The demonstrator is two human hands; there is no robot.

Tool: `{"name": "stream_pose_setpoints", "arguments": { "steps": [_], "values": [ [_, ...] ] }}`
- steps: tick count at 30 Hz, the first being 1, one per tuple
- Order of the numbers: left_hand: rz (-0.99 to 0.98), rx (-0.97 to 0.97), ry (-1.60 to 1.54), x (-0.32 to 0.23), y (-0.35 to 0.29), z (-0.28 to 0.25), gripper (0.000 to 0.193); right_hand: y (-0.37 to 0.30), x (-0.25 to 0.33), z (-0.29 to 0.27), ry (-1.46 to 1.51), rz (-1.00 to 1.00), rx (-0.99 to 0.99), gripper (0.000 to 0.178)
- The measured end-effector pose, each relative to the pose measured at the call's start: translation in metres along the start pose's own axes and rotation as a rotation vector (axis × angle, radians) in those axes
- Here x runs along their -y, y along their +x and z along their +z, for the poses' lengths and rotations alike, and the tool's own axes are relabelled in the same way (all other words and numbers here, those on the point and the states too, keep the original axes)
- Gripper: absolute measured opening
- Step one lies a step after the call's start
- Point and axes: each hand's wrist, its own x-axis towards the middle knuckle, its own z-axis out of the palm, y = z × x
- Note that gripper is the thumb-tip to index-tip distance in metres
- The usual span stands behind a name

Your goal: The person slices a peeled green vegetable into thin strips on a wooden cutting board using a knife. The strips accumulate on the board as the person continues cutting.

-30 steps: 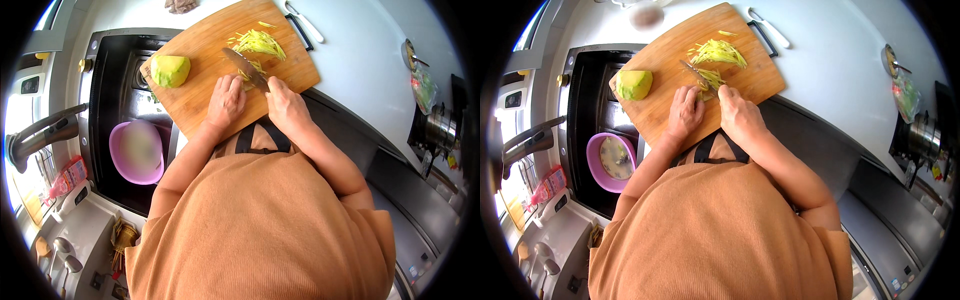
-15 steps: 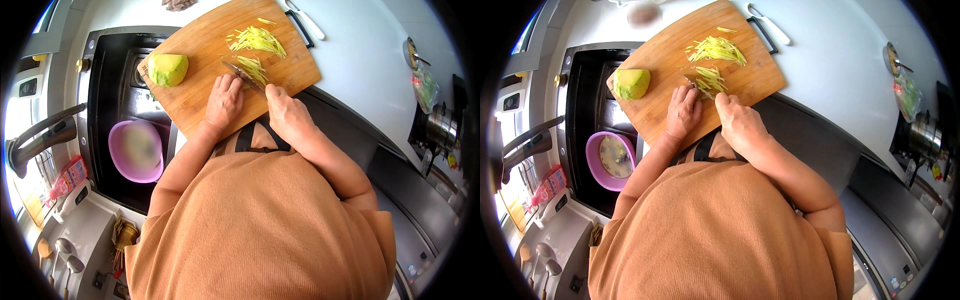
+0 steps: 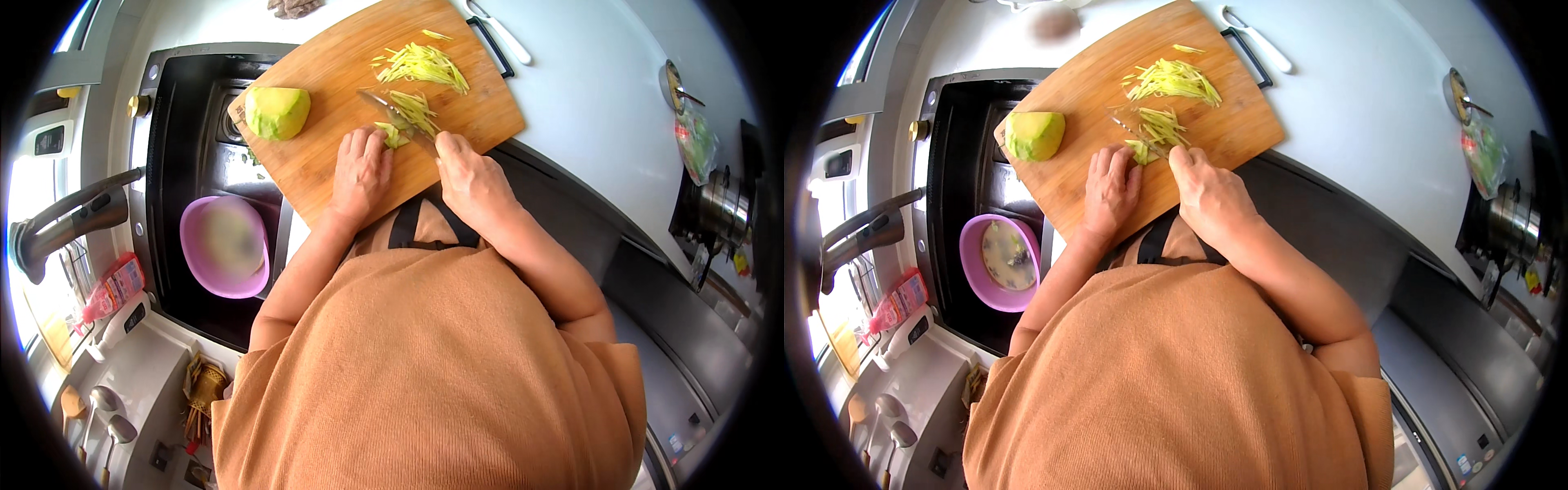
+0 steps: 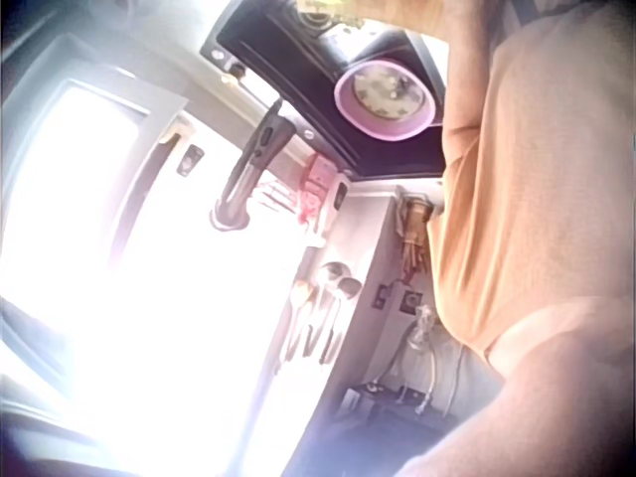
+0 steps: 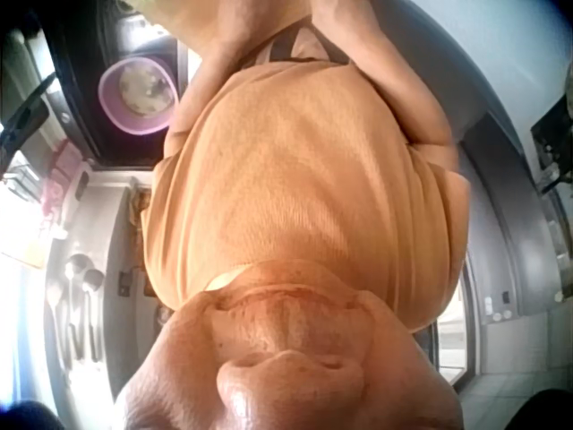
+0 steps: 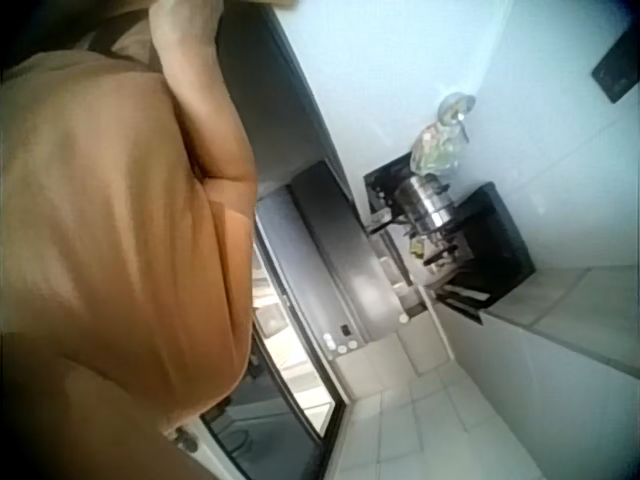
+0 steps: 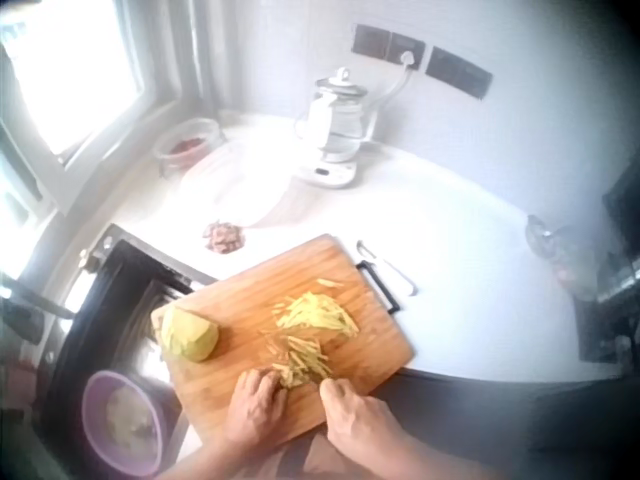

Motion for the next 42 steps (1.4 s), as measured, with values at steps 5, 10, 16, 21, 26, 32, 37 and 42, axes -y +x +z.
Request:
{"name": "stream_pose_setpoints", "arguments": {
  "steps": [5,10,16,21,26,32,37,42],
  "values": [
    [0.037,0.034,0.033,0.003,0.002,0.003,0.023,-0.002,0.006,-0.01,-0.097,-0.036,0.094,0.023],
    [0.08,0.03,0.052,0.005,0.004,0.006,0.02,0.001,0.012,-0.009,-0.179,-0.041,0.126,0.024],
    [0.08,0.048,0.068,0.008,0.002,0.008,0.019,0.002,0.009,0.005,-0.121,-0.022,0.08,0.019],
    [0.077,0.039,0.041,0.005,0.006,0.006,0.02,0.001,-0.004,0.014,-0.016,-0.017,-0.04,0.019],
    [0.075,0.034,0.065,0.007,0.003,0.007,0.019,-0.002,0.008,-0.006,-0.016,-0.002,0.062,0.02],
    [0.09,0.015,0.037,0.006,0.005,0.007,0.018,0.0,0.011,-0.01,-0.056,0.017,0.119,0.022],
    [0.068,0.025,0.037,0.007,0.004,0.009,0.018,0.004,0.011,0.003,-0.045,0.031,0.089,0.021],
    [0.07,0.008,0.042,0.008,0.004,0.01,0.018,0.007,0.0,0.018,0.016,0.026,-0.045,0.018]
  ]
}}
